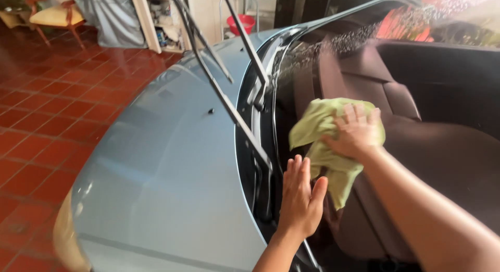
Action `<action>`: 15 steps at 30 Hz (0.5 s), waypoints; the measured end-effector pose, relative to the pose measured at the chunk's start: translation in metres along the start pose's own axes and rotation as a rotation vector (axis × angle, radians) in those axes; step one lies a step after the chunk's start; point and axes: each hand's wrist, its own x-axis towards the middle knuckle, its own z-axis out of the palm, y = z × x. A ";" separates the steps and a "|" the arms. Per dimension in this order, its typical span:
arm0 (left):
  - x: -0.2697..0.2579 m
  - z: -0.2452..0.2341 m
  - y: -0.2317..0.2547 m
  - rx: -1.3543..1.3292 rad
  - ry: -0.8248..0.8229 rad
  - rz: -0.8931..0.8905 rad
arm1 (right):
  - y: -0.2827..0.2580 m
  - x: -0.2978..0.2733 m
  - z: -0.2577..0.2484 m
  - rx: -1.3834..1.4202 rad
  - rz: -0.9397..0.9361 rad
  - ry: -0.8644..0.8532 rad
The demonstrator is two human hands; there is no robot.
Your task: Cleaning the windshield and exterior body panels of a car with a cloth and soapy sponge.
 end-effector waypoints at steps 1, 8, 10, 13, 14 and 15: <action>0.008 -0.005 -0.007 -0.003 -0.004 0.011 | -0.018 0.013 0.002 -0.002 0.011 0.002; 0.054 -0.007 -0.047 -0.092 0.027 0.004 | -0.136 0.051 0.076 -0.046 -0.313 0.089; 0.065 0.005 -0.053 -0.077 0.039 0.022 | -0.133 0.047 0.082 -0.135 -0.360 0.073; 0.074 0.026 -0.035 -0.071 -0.045 0.009 | -0.065 0.039 0.070 0.252 -0.361 0.302; 0.076 0.033 -0.025 -0.091 -0.064 0.048 | -0.028 0.036 0.060 0.111 -0.206 0.186; 0.077 0.040 -0.015 -0.111 -0.084 0.088 | 0.010 0.031 0.050 -0.028 -0.052 0.067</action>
